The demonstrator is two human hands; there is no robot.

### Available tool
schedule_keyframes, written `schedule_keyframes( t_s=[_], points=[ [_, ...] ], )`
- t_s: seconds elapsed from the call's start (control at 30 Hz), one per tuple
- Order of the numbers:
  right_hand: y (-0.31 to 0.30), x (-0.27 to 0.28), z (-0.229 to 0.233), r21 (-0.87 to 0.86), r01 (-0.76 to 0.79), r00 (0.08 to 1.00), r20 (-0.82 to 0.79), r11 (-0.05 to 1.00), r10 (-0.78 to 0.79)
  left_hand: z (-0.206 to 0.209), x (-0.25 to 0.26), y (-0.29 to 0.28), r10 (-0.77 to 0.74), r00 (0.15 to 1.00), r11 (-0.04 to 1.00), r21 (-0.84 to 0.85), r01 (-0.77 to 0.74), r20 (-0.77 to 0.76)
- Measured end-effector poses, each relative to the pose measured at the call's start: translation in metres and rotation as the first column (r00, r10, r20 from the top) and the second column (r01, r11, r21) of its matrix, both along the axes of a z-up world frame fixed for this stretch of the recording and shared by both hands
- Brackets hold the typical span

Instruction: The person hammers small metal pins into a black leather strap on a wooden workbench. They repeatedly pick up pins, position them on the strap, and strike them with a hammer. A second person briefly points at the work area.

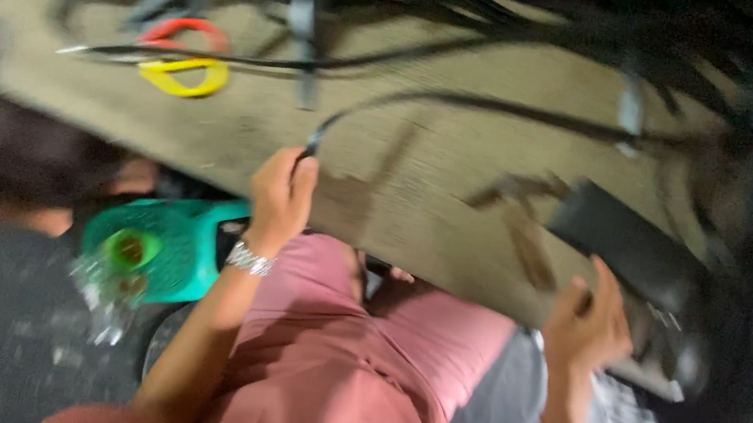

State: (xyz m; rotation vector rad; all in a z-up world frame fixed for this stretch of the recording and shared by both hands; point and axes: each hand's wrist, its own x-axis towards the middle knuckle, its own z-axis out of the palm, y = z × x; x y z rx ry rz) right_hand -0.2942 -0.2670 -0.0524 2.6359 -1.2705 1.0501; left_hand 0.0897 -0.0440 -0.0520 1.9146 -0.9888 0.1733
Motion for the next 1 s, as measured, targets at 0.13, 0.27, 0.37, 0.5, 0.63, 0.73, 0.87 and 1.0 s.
schedule_keyframes(
  t_s=[0.13,0.27,0.37,0.5,0.63,0.73,0.87,1.0],
  points=[
    [-0.011,0.004,0.004,0.095,0.041,0.982,-0.186,0.995,-0.023,0.06,0.067,0.024,0.045,0.989,0.996,0.068,-0.055,0.138],
    [-0.03,-0.012,-0.008,-0.026,0.059,0.982,-0.178,0.998,-0.062,0.092,0.108,0.023,0.054,0.955,0.995,0.068,-0.077,0.292],
    [-0.043,-0.027,-0.03,-0.007,0.024,0.992,-0.124,1.0,-0.025,0.103,0.072,0.014,-0.056,0.997,0.998,0.019,0.057,-0.06],
    [-0.035,-0.036,-0.008,0.173,0.277,0.89,-0.417,0.945,-0.184,0.05,-0.005,-0.004,-0.193,0.822,0.948,0.113,0.297,-0.536],
    [-0.029,-0.039,0.009,0.206,0.104,0.954,-0.297,0.973,-0.039,-0.017,-0.035,-0.004,-0.196,0.977,0.871,0.442,0.215,-0.087],
    [-0.027,-0.036,0.009,0.209,0.183,0.941,-0.319,0.961,-0.11,-0.019,-0.033,0.003,-0.167,0.983,0.927,0.352,0.133,0.07],
    [-0.026,-0.022,0.023,0.211,-0.055,0.962,-0.249,0.976,0.108,-0.02,-0.028,0.011,-0.006,0.989,0.932,0.359,-0.048,0.149],
    [-0.028,-0.013,0.032,0.176,-0.136,0.967,-0.192,0.975,0.17,-0.024,-0.028,0.017,0.14,0.985,0.961,0.226,-0.161,0.105]
  ],
)
